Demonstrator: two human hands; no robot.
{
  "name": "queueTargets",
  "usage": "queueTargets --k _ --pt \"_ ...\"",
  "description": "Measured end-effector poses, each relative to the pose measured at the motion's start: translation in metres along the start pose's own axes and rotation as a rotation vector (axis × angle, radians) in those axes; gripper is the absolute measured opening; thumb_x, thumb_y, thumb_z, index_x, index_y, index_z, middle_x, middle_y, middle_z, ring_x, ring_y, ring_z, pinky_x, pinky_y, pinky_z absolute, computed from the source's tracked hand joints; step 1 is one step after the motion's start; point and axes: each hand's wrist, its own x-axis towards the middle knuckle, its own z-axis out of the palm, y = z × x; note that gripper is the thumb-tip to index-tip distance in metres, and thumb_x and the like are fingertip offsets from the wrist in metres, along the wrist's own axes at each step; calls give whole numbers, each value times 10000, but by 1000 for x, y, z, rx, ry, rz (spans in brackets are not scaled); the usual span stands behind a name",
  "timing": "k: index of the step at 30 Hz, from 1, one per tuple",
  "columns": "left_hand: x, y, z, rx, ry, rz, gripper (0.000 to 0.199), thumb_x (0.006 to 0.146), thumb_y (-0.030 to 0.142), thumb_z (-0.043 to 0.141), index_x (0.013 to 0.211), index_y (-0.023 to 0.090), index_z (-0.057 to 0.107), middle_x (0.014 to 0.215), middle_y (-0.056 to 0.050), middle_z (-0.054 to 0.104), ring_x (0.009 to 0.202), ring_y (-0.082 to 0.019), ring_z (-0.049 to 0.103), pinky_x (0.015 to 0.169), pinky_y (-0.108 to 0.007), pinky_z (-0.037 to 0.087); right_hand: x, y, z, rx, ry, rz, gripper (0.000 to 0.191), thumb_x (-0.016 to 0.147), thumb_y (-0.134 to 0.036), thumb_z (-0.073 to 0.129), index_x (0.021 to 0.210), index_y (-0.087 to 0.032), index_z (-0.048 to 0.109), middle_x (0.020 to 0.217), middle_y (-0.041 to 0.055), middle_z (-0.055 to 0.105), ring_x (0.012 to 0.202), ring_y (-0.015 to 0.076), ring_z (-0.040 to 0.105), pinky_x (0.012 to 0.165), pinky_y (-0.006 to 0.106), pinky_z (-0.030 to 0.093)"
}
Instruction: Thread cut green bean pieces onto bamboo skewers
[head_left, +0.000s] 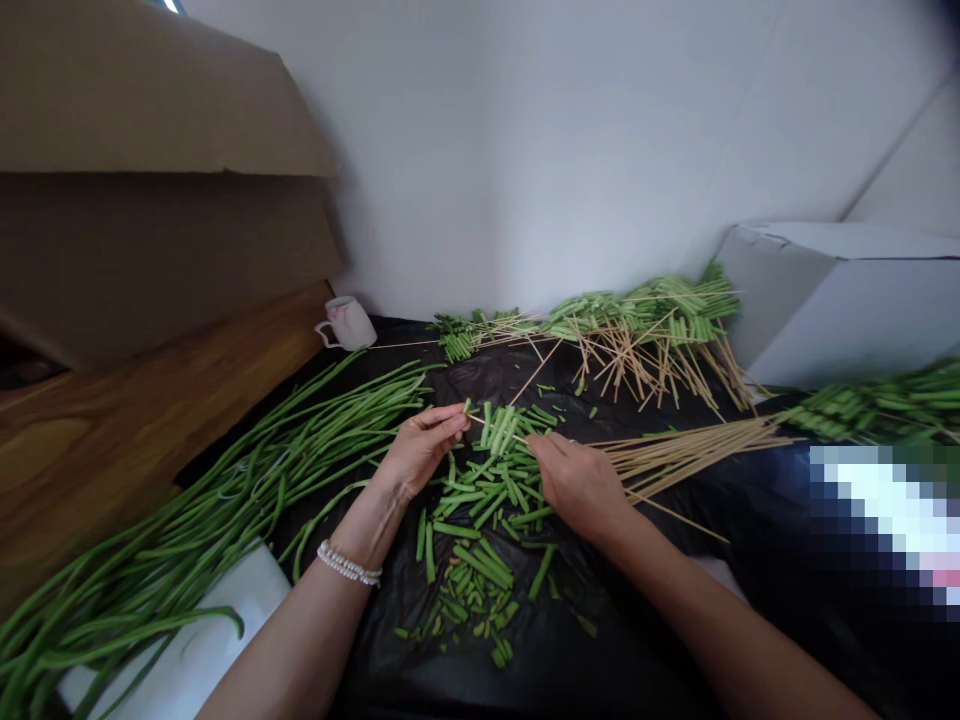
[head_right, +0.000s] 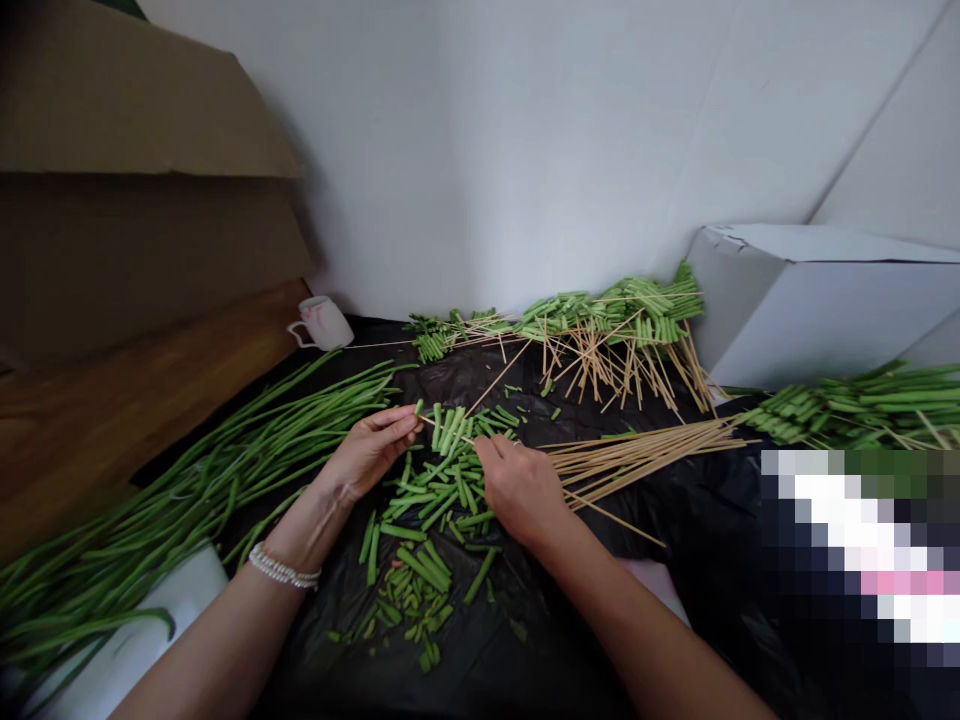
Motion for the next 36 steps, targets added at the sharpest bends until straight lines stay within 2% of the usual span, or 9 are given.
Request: queueTargets --k 4,9,15,36 --pt "0 1 -1 -47 -19 -28 275 599 98 824 856 121 729 772 -40 722 702 -89 653 642 -160 510 1 -1 0 20 16 -4 274 901 -132 396 1010 -189 641 796 14 646 648 118 561 567 256 320" --pt "2 1 -4 -102 -43 -126 165 656 73 783 800 112 712 732 -32 694 626 -66 623 588 -149 510 0 -1 1 19 65 -12 267 902 -139 400 1013 -189 638 783 12 644 632 122 559 566 261 316" --pt "2 -1 -4 -96 -50 -163 186 650 56 783 819 96 715 724 -43 686 641 -80 627 604 -160 518 -1 -1 3 36 73 -22 276 900 -124 386 999 -181 638 776 10 636 635 128 558 573 267 321" --pt "-5 0 2 81 -111 -116 232 553 166 858 732 114 719 651 -15 668 596 -74 591 603 -181 472 -1 -4 5 116 -14 14 276 910 -131 381 1019 -193 627 845 23 663 721 125 584 625 234 363"
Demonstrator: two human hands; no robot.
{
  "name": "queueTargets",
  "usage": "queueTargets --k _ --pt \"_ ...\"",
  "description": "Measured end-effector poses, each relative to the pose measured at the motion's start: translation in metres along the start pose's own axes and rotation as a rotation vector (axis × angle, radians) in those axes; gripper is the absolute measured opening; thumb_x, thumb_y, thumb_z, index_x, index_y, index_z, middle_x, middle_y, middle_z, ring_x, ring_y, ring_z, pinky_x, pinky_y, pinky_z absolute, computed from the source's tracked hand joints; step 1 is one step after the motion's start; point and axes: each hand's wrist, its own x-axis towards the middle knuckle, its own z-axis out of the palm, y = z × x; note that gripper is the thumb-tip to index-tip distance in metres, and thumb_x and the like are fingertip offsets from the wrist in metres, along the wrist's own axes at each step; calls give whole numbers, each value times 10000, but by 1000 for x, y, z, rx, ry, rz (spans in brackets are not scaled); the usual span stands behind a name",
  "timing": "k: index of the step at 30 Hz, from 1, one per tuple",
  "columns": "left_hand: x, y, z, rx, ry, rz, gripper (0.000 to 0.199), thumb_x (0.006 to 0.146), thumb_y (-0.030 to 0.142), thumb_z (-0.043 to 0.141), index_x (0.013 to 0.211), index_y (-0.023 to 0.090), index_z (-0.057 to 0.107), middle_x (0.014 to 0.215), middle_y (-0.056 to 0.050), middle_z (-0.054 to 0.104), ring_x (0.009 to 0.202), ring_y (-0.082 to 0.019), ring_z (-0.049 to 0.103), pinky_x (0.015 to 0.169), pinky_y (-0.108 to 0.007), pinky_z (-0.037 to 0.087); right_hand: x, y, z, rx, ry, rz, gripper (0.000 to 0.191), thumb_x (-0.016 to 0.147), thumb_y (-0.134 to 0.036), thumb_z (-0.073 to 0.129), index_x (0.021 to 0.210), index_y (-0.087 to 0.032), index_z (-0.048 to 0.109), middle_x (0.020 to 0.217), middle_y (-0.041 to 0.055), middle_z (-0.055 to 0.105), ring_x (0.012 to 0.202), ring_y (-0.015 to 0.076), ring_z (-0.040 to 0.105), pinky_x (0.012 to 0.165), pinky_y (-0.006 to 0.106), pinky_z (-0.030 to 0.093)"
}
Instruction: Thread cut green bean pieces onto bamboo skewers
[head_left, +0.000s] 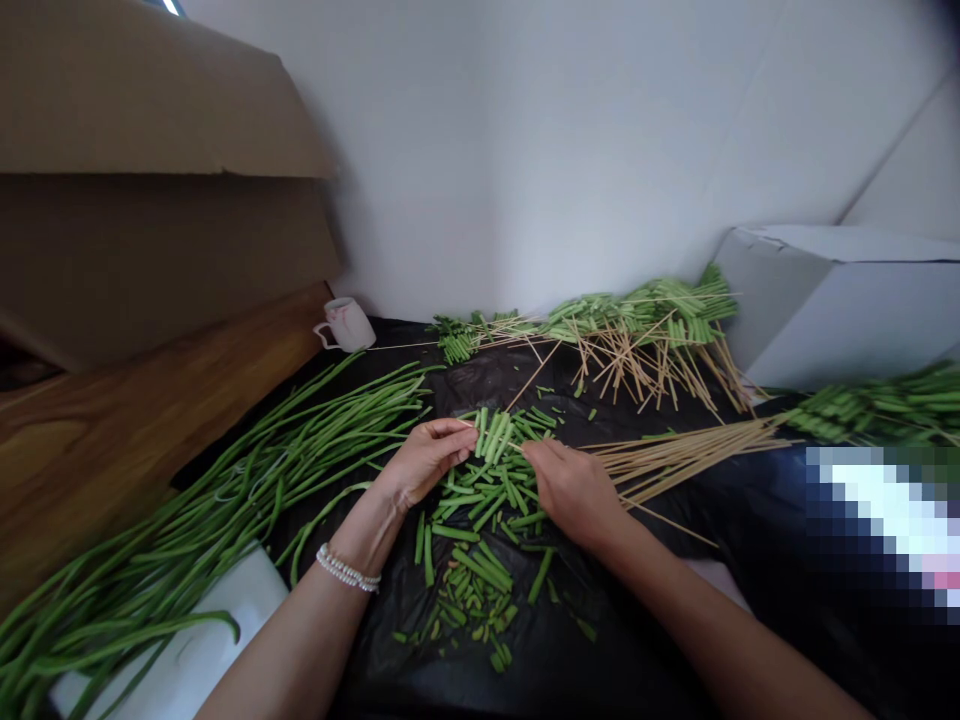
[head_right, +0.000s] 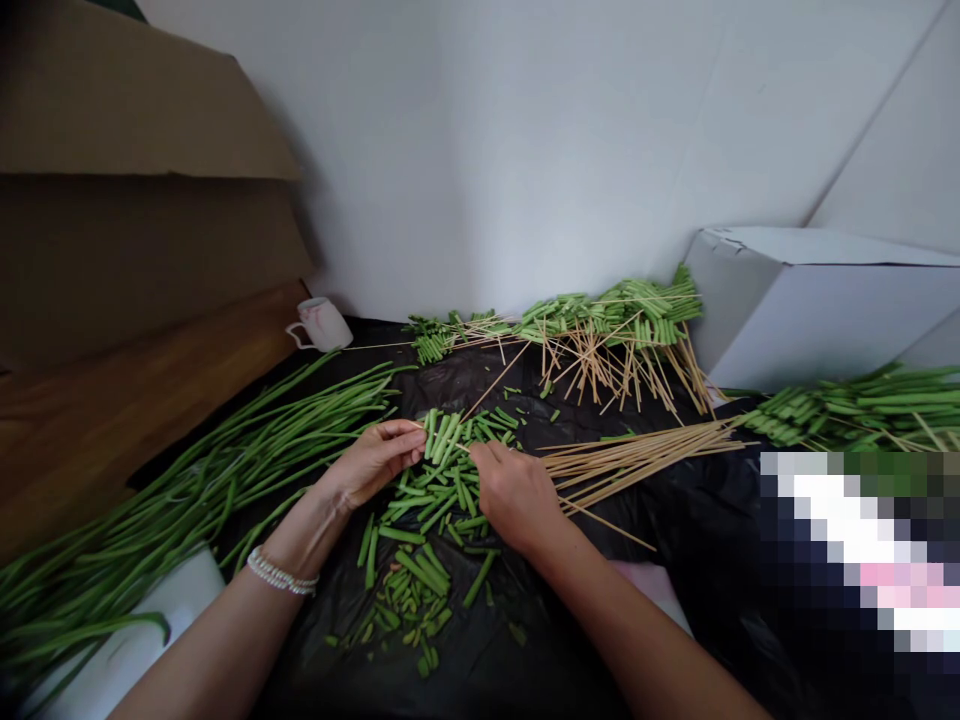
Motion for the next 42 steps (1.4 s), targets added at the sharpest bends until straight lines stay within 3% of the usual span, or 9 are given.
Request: queueTargets --k 7,11,16,22,26,30,37,39,42 --pt "0 -3 4 85 29 104 267 556 254 859 764 137 739 696 -19 681 632 -89 576 643 -207 444 3 3 -7 -60 55 -10 285 910 -131 375 1013 -187 634 808 28 655 682 124 574 609 232 359" --pt "4 -9 2 418 64 258 219 624 302 814 785 165 756 788 -57 716 716 -153 600 724 -260 431 5 13 -9 -77 149 52 282 915 -148 375 1023 -181 633 815 34 658 705 126 578 620 228 362" --pt "8 -15 -1 918 19 521 44 711 277 735 703 240 758 739 -41 692 734 -196 564 766 -303 385 5 14 -9 -108 138 43 273 914 -143 384 1007 -188 637 799 26 651 695 124 569 616 230 349" --pt "13 -21 -3 1205 -11 530 107 696 334 742 690 228 746 728 -45 669 737 -203 536 752 -325 361 6 9 -11 -117 129 29 270 924 -157 382 999 -184 641 783 21 641 694 130 568 615 238 350" --pt "13 -21 -3 1250 -31 533 149 674 374 749 723 233 752 731 -48 658 779 -216 527 722 -315 363 6 9 -11 -110 97 29 275 918 -155 388 1030 -187 637 818 25 658 697 127 570 615 236 355" --pt "14 -21 1 1303 -71 522 90 710 307 695 704 230 740 746 -43 670 791 -218 534 722 -314 368 5 10 -9 -107 89 22 288 924 -159 378 1047 -188 636 864 32 674 709 126 579 620 233 359" --pt "11 -20 4 1348 12 477 57 676 230 647 697 195 686 753 -27 655 764 -189 547 708 -301 389 5 11 -8 -116 125 19 272 927 -164 381 1014 -189 638 795 17 653 684 126 570 608 236 340" --pt "10 -17 1 1271 36 477 59 690 226 638 713 185 673 737 -19 656 718 -169 550 685 -291 394 5 12 -9 -123 145 21 265 926 -164 387 1006 -191 638 777 12 643 673 126 565 604 238 333" --pt "11 -12 -4 950 62 404 110 703 260 673 752 163 654 707 -13 655 642 -136 554 636 -265 403 5 14 -9 -128 155 26 265 926 -162 385 984 -192 643 759 11 634 671 125 563 601 241 327"
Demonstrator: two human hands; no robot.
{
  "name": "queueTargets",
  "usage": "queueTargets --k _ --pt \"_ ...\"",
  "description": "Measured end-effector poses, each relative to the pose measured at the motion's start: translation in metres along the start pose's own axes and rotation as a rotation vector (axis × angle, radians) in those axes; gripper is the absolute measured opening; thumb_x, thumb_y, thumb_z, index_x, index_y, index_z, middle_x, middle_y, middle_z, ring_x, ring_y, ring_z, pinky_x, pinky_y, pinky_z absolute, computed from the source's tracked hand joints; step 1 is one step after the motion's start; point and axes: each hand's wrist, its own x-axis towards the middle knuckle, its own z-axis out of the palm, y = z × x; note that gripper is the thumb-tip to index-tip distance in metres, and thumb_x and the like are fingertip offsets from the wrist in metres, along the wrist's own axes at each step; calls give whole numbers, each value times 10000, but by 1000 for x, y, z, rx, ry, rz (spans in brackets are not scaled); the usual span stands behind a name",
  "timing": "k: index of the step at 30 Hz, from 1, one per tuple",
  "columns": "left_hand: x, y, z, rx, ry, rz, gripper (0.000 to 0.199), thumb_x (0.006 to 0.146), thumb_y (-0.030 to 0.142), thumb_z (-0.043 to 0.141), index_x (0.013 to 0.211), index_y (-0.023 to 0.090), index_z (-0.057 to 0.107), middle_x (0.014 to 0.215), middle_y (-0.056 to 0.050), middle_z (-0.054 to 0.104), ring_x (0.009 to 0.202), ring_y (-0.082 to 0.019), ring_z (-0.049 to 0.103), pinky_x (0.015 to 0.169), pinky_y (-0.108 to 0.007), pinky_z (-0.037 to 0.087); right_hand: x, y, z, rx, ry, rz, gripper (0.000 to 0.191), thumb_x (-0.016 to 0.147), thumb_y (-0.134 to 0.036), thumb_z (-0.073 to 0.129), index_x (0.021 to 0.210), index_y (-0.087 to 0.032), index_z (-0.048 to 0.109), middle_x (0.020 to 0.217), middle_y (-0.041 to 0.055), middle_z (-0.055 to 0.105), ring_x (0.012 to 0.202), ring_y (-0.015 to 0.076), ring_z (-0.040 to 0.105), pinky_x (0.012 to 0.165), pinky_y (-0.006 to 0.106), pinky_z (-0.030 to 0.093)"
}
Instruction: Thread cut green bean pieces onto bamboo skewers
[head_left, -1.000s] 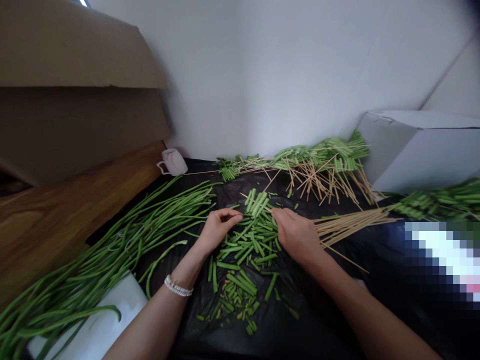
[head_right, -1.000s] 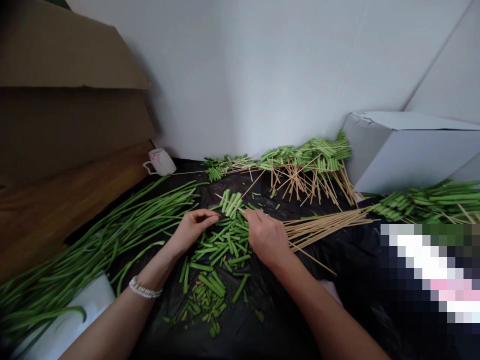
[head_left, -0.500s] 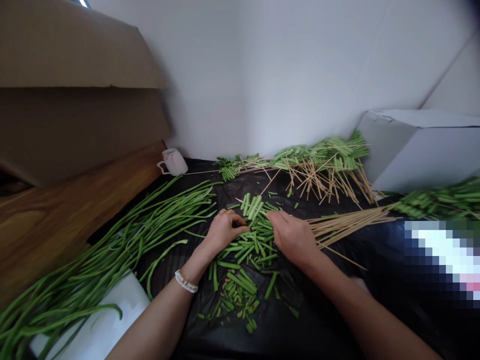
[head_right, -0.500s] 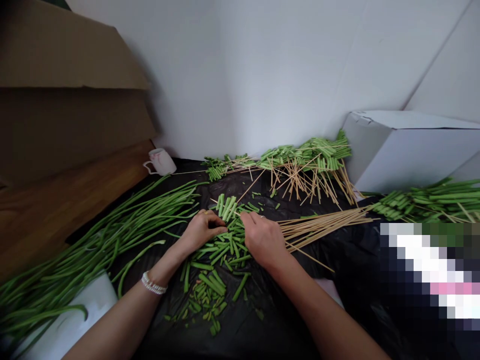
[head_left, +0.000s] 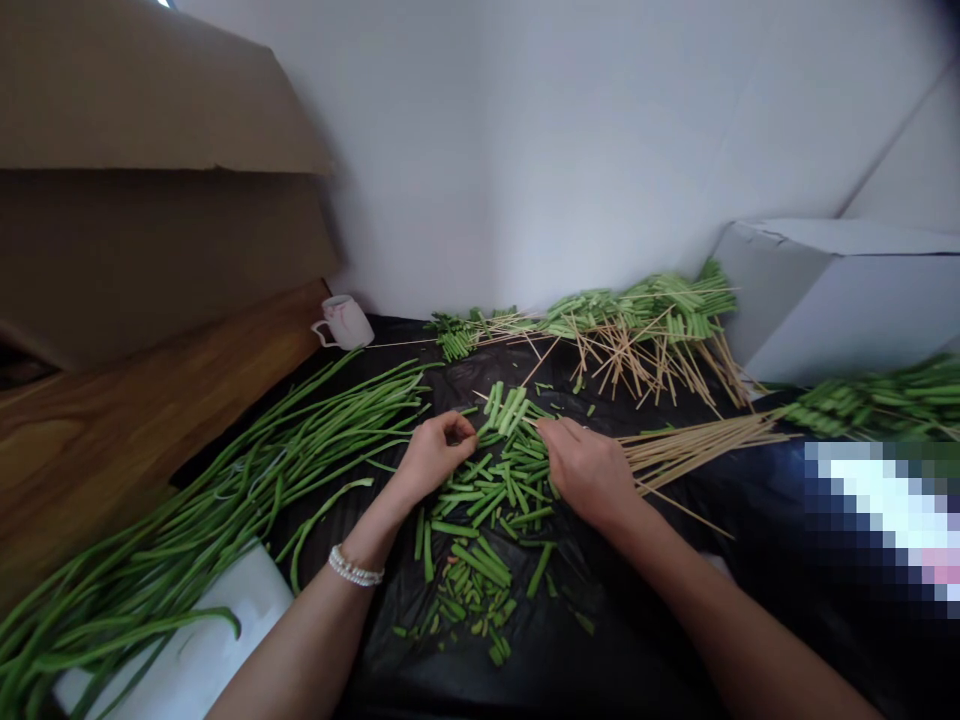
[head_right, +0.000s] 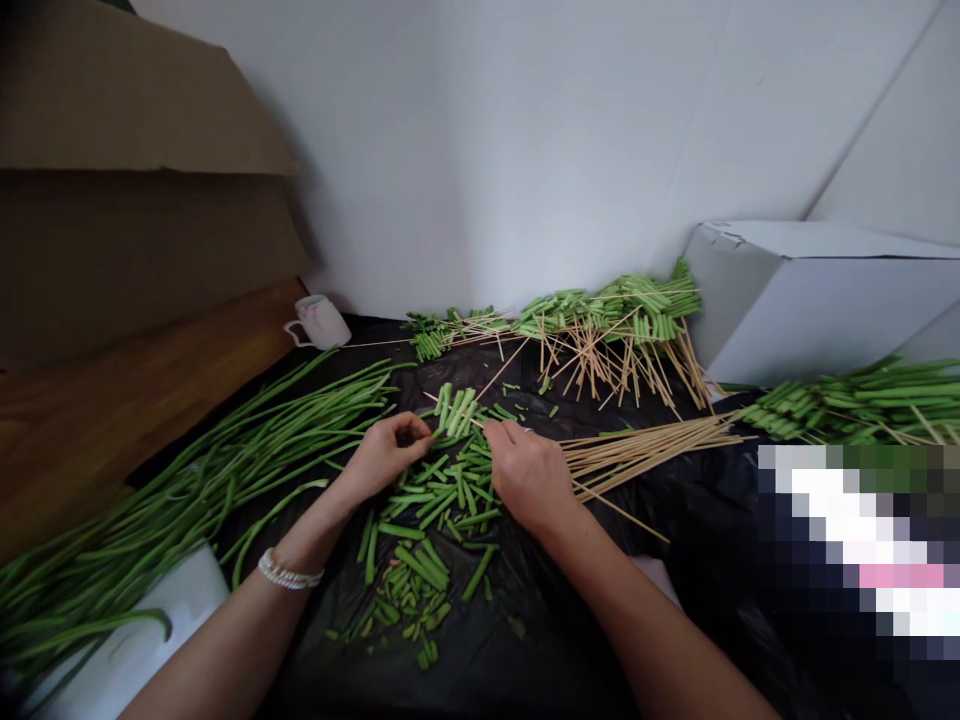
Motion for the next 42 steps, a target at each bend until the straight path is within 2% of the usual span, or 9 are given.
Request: queueTargets --k 3,6,8,11,23,30,37,42 --pt "1 1 -6 -420 45 -159 274 680 275 736 915 149 674 735 -19 669 657 -119 580 644 -239 427 0 0 0 5 -15 3 270 925 -160 384 986 -190 645 760 15 635 680 122 563 604 238 328" --pt "1 4 -10 -793 25 -332 367 677 229 759 1026 149 676 819 -47 698 715 -108 613 673 -213 454 -1 0 0 9 -38 6 269 923 -164 390 1009 -188 644 786 22 647 693 118 568 613 232 335" --pt "1 6 -11 -959 3 -407 355 670 171 763 1015 145 684 832 -57 702 713 -99 621 663 -197 468 -1 -1 1 6 -53 3 273 926 -168 389 1021 -188 644 804 26 655 698 116 571 616 231 338" --pt "1 9 -12 -1086 -8 -439 325 683 109 738 1002 141 691 812 -51 694 686 -91 620 629 -182 484 -1 -2 2 0 -78 -10 278 929 -173 386 1041 -195 640 837 25 663 705 118 575 607 237 334" --pt "0 14 -14 -1148 -15 -438 261 721 72 697 976 126 703 814 -51 689 679 -88 620 611 -171 514 -2 -5 2 -23 -136 -25 270 921 -167 402 1036 -200 644 815 12 648 687 131 558 584 256 314" --pt "0 12 -13 -1134 20 -420 221 733 120 723 953 113 711 782 -42 676 660 -82 611 585 -167 509 -1 -7 1 -10 -151 -35 280 922 -161 395 1039 -191 647 815 18 651 690 130 559 593 251 320" --pt "1 10 -14 -1102 15 -431 199 704 128 758 899 100 726 755 -39 674 629 -66 597 575 -150 501 -3 -8 3 -15 -143 -33 278 912 -159 412 1055 -197 647 815 12 653 676 124 569 582 261 327" --pt "0 9 -12 -1044 74 -428 200 659 144 795 842 93 734 749 -45 686 631 -70 599 584 -154 493 -4 -9 2 -1 -145 -33 284 906 -148 400 1040 -188 647 819 21 654 664 118 567 583 256 332"
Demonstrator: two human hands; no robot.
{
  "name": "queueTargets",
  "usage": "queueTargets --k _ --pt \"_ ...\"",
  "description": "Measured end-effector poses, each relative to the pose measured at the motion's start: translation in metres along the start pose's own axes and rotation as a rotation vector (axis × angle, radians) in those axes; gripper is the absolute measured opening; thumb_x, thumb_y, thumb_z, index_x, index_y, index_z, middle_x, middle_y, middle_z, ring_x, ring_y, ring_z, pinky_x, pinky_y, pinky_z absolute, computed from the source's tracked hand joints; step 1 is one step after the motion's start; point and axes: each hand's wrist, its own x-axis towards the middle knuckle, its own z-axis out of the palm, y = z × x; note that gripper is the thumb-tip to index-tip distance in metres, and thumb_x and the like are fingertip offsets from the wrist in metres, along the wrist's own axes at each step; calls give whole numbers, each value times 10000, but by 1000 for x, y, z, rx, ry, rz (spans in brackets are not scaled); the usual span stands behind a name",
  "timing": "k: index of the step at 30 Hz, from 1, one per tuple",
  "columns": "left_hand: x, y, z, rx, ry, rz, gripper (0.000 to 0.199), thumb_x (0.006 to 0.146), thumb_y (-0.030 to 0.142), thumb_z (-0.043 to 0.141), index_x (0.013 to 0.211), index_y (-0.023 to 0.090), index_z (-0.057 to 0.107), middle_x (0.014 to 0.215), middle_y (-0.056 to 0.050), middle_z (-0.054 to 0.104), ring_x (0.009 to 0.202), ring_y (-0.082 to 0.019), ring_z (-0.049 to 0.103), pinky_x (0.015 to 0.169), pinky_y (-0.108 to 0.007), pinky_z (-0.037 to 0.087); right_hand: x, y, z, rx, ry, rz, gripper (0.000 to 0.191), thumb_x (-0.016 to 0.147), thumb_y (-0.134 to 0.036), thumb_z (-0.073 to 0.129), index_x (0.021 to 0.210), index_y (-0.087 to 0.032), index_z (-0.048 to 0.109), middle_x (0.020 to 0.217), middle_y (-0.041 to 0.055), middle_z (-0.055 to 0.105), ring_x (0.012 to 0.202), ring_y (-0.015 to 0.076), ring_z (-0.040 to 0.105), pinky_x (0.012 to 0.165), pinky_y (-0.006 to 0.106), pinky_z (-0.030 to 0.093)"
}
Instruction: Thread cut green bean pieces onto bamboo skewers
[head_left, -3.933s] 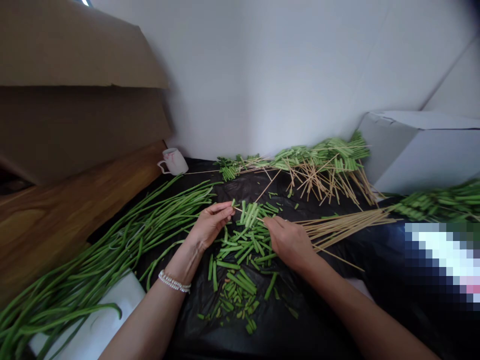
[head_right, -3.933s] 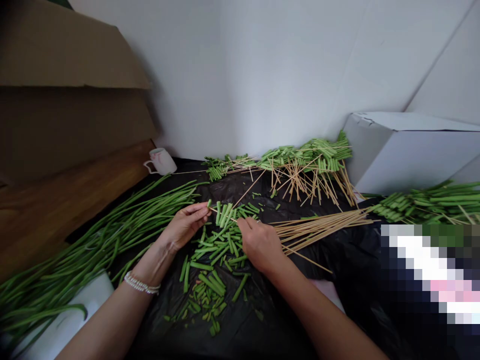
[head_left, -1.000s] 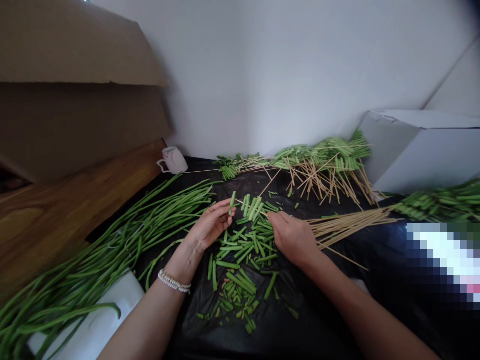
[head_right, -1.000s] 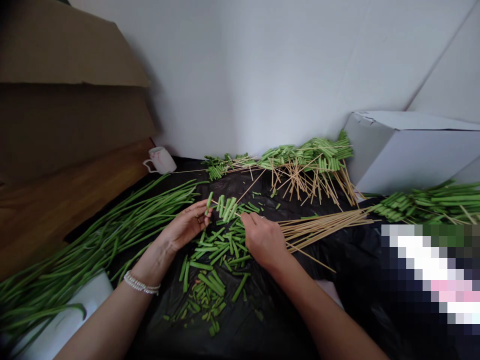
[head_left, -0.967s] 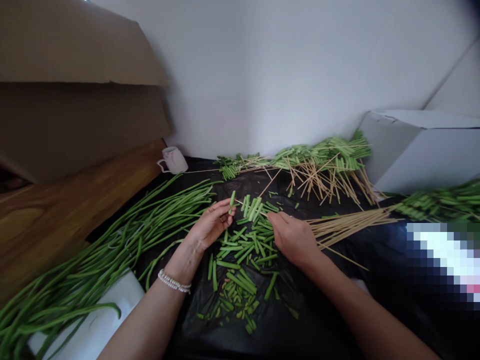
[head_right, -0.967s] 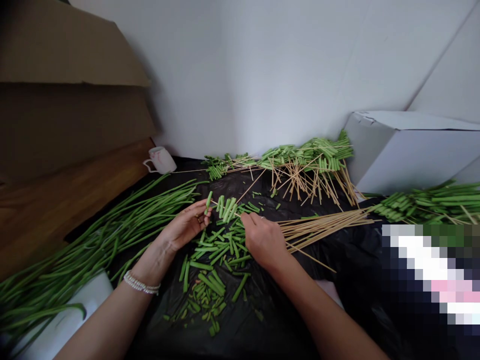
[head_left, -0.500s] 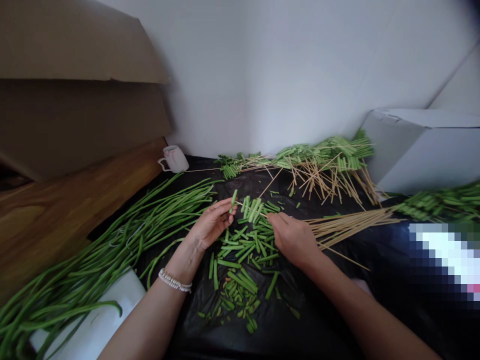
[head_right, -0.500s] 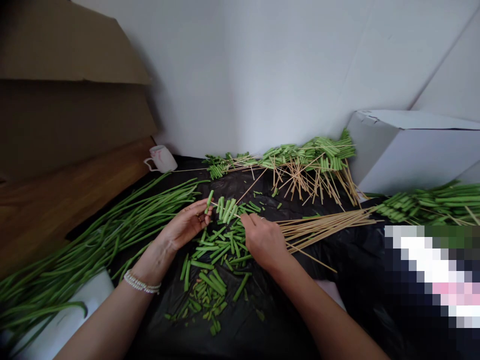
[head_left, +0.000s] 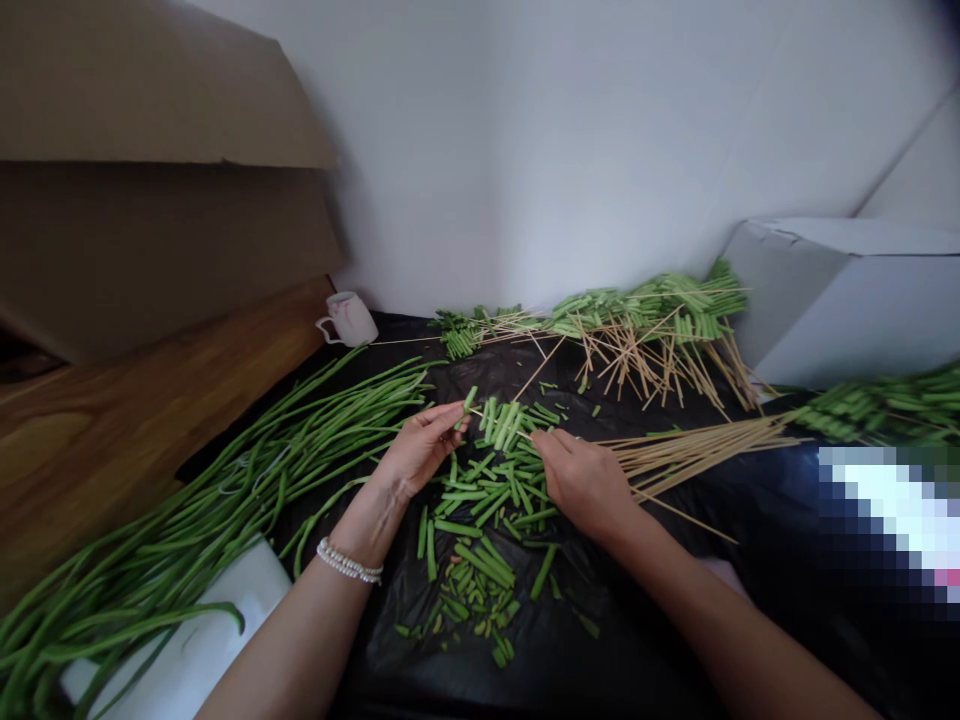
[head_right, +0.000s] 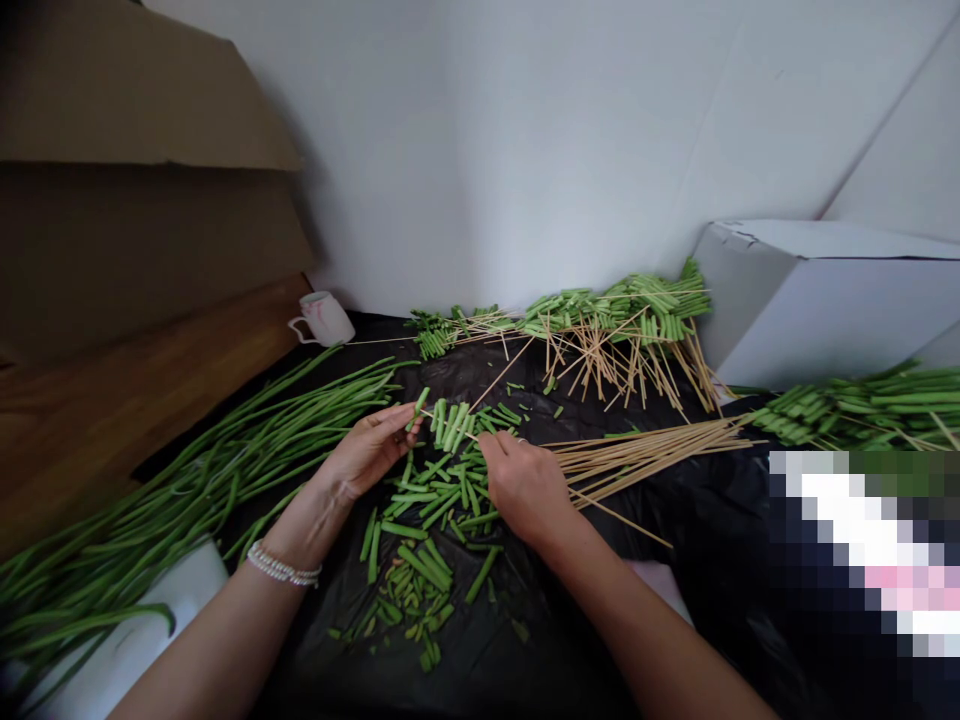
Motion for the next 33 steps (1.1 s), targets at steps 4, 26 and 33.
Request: queueTargets --k 4,26,33 --pt "-2 -1 2 12 -14 -3 234 635 176 818 840 97 737 744 -44 686 632 -66 590 596 -157 483 0 0 0 18 -5 -2 286 904 -136 390 1016 -183 648 811 23 652 667 120 569 593 254 339" --pt "-2 -5 2 127 -47 36 216 614 245 829 757 120 728 707 -22 660 624 -68 561 626 -188 450 0 -5 -3 131 -122 72 268 916 -136 366 984 -191 619 872 21 668 761 136 603 629 251 359" --pt "-4 -7 6 148 -94 63 206 617 260 827 735 127 722 702 -10 642 642 -70 549 641 -193 437 2 -7 -5 102 -128 52 268 917 -132 367 996 -192 616 857 25 660 751 139 596 619 251 348"
